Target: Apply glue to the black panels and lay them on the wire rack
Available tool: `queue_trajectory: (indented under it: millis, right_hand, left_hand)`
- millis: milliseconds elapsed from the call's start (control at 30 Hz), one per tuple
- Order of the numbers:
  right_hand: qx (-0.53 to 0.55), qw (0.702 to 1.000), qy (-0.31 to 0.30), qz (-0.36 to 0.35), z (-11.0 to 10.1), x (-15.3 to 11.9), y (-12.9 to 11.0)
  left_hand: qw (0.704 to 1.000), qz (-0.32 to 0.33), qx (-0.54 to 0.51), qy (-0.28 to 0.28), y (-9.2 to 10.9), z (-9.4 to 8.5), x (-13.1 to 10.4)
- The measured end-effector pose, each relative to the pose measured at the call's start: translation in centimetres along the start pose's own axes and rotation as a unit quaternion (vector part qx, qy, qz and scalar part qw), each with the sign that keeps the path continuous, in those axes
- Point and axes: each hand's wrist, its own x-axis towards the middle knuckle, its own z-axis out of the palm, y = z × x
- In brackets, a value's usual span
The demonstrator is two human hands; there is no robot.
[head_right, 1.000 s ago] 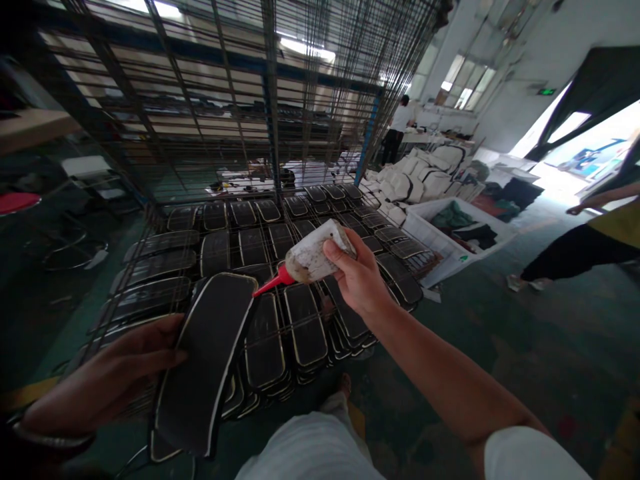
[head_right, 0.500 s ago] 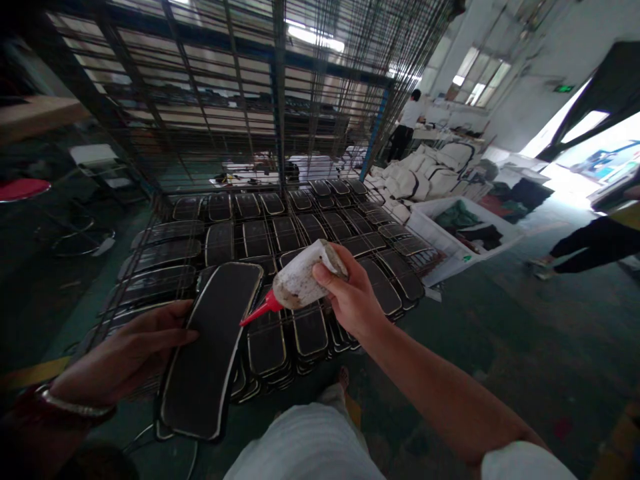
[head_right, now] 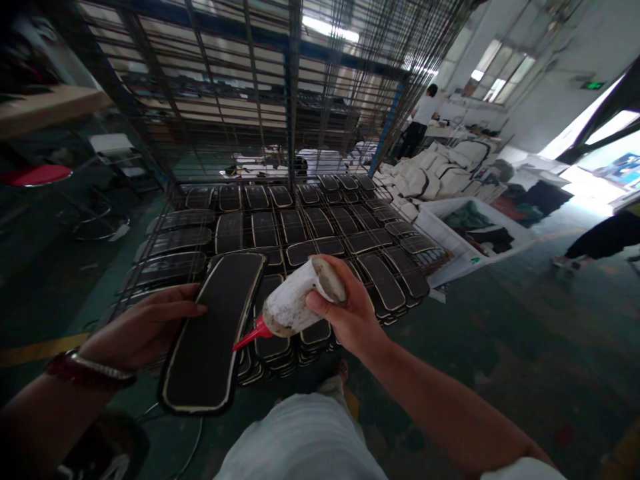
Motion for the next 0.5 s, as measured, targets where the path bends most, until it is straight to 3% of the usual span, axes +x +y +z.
queue_trajectory:
  millis: [200,500]
  right_hand:
    - [-0.007,0.999,-0.046,-0.019,0.0,-1.0,0.1]
    - [0.014,0.998,-0.056,-0.021,0.3,-1.7,0.0]
  left_hand:
    - [0.999,0.002,-0.021,0.035,-0.1,-0.3,0.1]
    - [0.992,0.014,-0.048,0.12,0.6,-0.2,0.1]
